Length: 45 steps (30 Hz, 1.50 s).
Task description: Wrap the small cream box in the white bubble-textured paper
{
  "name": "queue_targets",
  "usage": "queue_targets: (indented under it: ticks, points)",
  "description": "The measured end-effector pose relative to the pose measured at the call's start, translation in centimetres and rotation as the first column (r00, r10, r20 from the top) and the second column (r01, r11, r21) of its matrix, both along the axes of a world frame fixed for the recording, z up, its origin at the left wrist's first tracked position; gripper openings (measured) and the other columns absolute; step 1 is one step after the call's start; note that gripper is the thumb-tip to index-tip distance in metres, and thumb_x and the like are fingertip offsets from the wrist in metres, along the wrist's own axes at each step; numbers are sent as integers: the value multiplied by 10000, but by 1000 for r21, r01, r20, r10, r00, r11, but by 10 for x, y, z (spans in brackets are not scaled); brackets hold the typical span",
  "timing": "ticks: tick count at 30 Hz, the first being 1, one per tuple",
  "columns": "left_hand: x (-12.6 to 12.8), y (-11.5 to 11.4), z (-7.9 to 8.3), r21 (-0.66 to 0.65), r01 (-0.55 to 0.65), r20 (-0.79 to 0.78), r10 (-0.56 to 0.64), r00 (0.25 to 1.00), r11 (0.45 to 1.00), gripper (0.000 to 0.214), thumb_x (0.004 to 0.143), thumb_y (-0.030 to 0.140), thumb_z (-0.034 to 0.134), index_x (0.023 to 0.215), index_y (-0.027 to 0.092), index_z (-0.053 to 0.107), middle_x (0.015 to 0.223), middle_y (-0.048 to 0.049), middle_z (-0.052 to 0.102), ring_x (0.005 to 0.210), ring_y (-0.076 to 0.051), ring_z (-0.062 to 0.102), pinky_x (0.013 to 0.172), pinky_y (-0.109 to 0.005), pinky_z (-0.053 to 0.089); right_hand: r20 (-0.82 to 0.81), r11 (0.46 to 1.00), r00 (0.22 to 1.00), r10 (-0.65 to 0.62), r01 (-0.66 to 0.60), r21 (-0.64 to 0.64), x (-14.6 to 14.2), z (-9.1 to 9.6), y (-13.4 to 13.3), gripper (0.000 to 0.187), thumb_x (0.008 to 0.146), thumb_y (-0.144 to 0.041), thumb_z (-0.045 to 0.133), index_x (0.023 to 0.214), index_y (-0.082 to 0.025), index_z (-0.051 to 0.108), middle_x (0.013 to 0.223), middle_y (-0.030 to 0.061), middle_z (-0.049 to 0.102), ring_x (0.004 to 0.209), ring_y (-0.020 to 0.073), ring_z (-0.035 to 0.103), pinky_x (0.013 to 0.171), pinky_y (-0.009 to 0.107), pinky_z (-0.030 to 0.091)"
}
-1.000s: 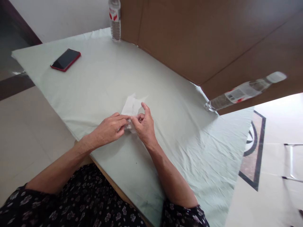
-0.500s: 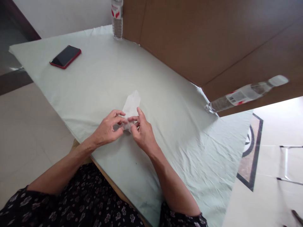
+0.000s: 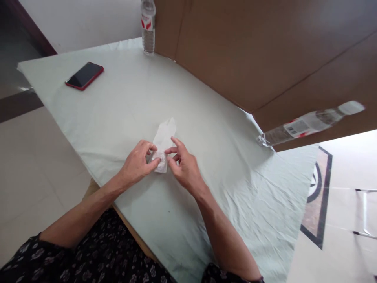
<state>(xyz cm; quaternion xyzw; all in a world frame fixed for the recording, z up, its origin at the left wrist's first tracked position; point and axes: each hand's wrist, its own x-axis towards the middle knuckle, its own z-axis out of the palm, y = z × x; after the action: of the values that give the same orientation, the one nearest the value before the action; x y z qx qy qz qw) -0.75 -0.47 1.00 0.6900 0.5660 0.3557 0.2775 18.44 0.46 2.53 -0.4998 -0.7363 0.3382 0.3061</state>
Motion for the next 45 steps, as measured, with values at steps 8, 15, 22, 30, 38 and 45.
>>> queue_targets:
  ticks: [8, 15, 22, 30, 38, 45]
  points:
    - [-2, 12, 4, -60, 236, -98, -241, 965, 970, 273, 852, 187, 564, 1116, 195, 629, 1192, -93, 701, 1192, -302, 577, 1047, -496, 489, -33, 959, 996, -77, 83, 271, 1, -20, 30, 458, 906, -201, 558, 1362, -245, 554, 1061, 47, 764, 820, 169, 664, 693, 330, 532]
    - [-1, 5, -8, 163, 162, -73, -152, 986, 973, 558, 867, 184, 572, 1419, 139, 504, 1418, -167, 595, 1299, -312, 534, 1097, -505, 464, 145, 906, 989, 0, -61, 418, -1, -32, 37, 515, 934, -164, 549, 1436, -276, 526, 1129, 63, 771, 1053, 247, 673, 942, 455, 527]
    - [1, 5, -14, 394, 193, -136, -151, 979, 898, 298, 874, 102, 563, 1127, 153, 711, 1250, -132, 700, 1153, -287, 593, 991, -464, 531, 150, 935, 987, -60, 3, 355, 0, -33, 45, 339, 923, -250, 564, 1249, -233, 655, 1061, 71, 785, 996, 250, 686, 912, 450, 517]
    - [0, 6, -20, 351, 199, -93, -177, 980, 915, 289, 874, 115, 572, 1115, 163, 725, 1203, -114, 725, 1114, -274, 599, 961, -457, 555, 21, 950, 969, -247, 247, -193, 2, -29, 90, 540, 763, -492, 687, 1186, -161, 626, 908, 56, 712, 630, 173, 626, 620, 347, 507]
    - [2, 4, -16, 430, 201, -182, -134, 974, 880, 322, 875, 88, 541, 1145, 121, 714, 1272, -147, 706, 1054, -271, 597, 904, -442, 550, -70, 941, 985, -158, 129, -314, -19, -33, 115, 283, 636, -405, 731, 683, -205, 536, 635, -53, 478, 595, 102, 421, 512, 243, 306]
    - [1, 3, -13, 306, 224, -203, -167, 965, 925, 302, 918, 133, 513, 1134, 166, 721, 1086, -82, 764, 1012, -262, 582, 908, -427, 515, -389, 961, 915, -106, -6, -277, -27, -25, 101, 312, 701, -421, 741, 634, -213, 519, 623, -50, 448, 606, 104, 397, 565, 261, 341]
